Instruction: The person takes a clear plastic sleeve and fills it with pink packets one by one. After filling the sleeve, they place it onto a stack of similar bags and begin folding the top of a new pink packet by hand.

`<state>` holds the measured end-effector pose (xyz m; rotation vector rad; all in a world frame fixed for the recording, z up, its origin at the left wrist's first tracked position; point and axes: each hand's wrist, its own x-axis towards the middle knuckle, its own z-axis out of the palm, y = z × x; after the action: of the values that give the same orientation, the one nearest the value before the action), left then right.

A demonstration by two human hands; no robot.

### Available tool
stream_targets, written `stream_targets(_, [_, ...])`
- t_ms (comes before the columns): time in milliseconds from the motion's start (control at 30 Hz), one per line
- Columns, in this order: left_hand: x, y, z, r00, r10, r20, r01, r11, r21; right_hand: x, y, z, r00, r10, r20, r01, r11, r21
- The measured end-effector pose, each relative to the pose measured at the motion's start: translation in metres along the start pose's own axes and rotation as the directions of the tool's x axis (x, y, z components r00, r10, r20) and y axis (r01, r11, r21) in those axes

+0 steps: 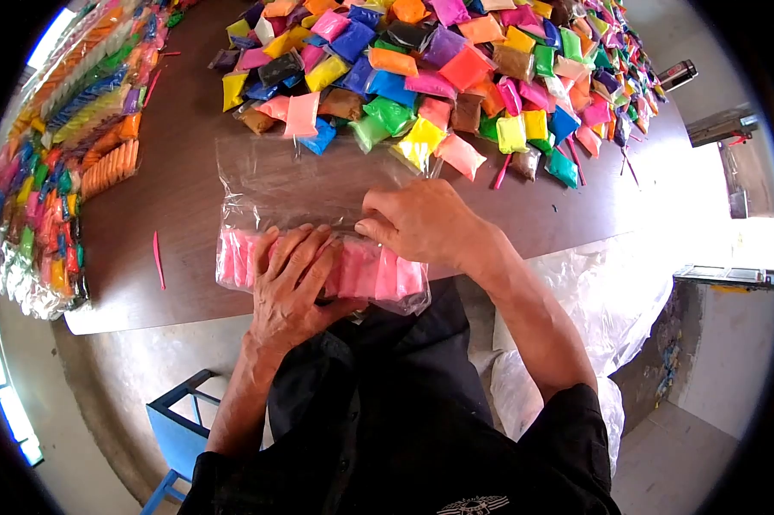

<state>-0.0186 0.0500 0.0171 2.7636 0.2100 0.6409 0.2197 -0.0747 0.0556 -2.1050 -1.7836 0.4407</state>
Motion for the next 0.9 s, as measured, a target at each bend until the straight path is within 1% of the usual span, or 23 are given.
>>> stream_targets(33, [0.0, 0.0, 0.0, 1.0, 0.0, -0.001, 0.0, 1.0, 0.0, 0.001, 0.0, 0.001, 1.0, -0.001, 0.0, 0.001, 1.0, -0.001])
stream_targets(100, [0.001, 0.001, 0.0, 1.0, -0.016, -0.004, 0.016, 1.0, -0.002, 0.005, 0.002, 0.001, 0.997, 0.017, 0.07, -0.027, 0.99, 0.137])
stream_targets(133, [0.001, 0.001, 0.0, 1.0, -0.017, -0.005, 0.017, 1.0, -0.002, 0.006, 0.002, 0.0, 0.997, 0.016, 0.071, -0.026, 0.99, 0.136])
stream_targets(200, [0.001, 0.002, 0.0, 1.0, -0.023, -0.011, 0.023, 1.0, -0.001, 0.009, 0.001, -0.001, 0.992, 0.037, 0.123, -0.066, 0.968, 0.241])
stream_targets(333, [0.002, 0.003, -0.002, 0.999, -0.033, 0.002, 0.033, 0.999, -0.036, 0.009, 0.002, -0.004, 0.993, 0.0, 0.122, -0.034, 0.959, 0.281])
stream_targets(400, [0.003, 0.002, -0.001, 0.999, -0.033, -0.009, 0.033, 0.999, -0.037, 0.01, -0.005, -0.014, 0.968, 0.122, 0.219, -0.173, 0.957, 0.233])
stream_targets(433, [0.003, 0.002, -0.002, 0.999, -0.034, -0.009, 0.033, 0.999, -0.038, 0.008, -0.005, -0.016, 0.968, 0.123, 0.22, -0.174, 0.957, 0.232])
stream_targets(500, [0.004, 0.003, -0.002, 0.999, -0.041, -0.009, 0.041, 0.999, -0.024, 0.003, -0.002, -0.02, 0.978, 0.129, 0.165, -0.159, 0.971, 0.178])
stream_targets(533, [0.004, 0.003, -0.002, 0.999, -0.042, -0.01, 0.042, 0.999, -0.023, 0.002, 0.0, -0.021, 0.978, 0.128, 0.166, -0.157, 0.972, 0.178])
stream_targets(600, [0.006, 0.003, -0.001, 0.998, -0.045, -0.041, 0.045, 0.999, 0.0, 0.001, 0.002, -0.023, 0.992, 0.075, 0.097, -0.084, 0.992, 0.096])
stream_targets(633, [0.007, 0.004, 0.0, 0.998, -0.041, -0.043, 0.041, 0.999, 0.006, 0.002, 0.003, -0.023, 0.993, 0.071, 0.091, -0.08, 0.992, 0.096])
stream_targets(700, [0.01, 0.006, 0.002, 0.995, -0.061, -0.075, 0.064, 0.997, 0.042, 0.004, 0.001, -0.019, 0.997, -0.014, -0.074, 0.011, 0.999, -0.039])
stream_targets(733, [0.01, 0.007, 0.002, 0.995, -0.062, -0.073, 0.066, 0.996, 0.052, 0.007, -0.002, -0.018, 0.997, -0.021, -0.078, 0.019, 0.999, -0.034])
stream_targets(767, [0.011, 0.007, 0.002, 0.994, -0.082, -0.068, 0.085, 0.995, 0.048, 0.009, -0.008, -0.017, 0.968, -0.079, -0.238, 0.054, 0.992, -0.11])
stream_targets(800, [0.012, 0.007, 0.002, 0.993, -0.1, -0.065, 0.103, 0.994, 0.045, 0.011, -0.014, -0.018, 0.91, -0.145, -0.388, 0.074, 0.979, -0.19])
stream_targets(833, [0.011, 0.007, 0.001, 0.992, -0.099, -0.077, 0.102, 0.994, 0.033, 0.009, -0.023, -0.017, 0.93, -0.067, -0.36, 0.018, 0.99, -0.137])
stream_targets(867, [0.01, 0.006, -0.005, 0.992, -0.099, -0.078, 0.102, 0.994, 0.041, 0.005, -0.032, -0.012, 0.928, -0.071, -0.365, 0.023, 0.991, -0.134])
stream_targets(900, [0.009, 0.007, -0.015, 0.992, -0.107, -0.065, 0.11, 0.993, 0.034, -0.002, -0.042, -0.005, 0.918, -0.121, -0.377, 0.094, 0.992, -0.087])
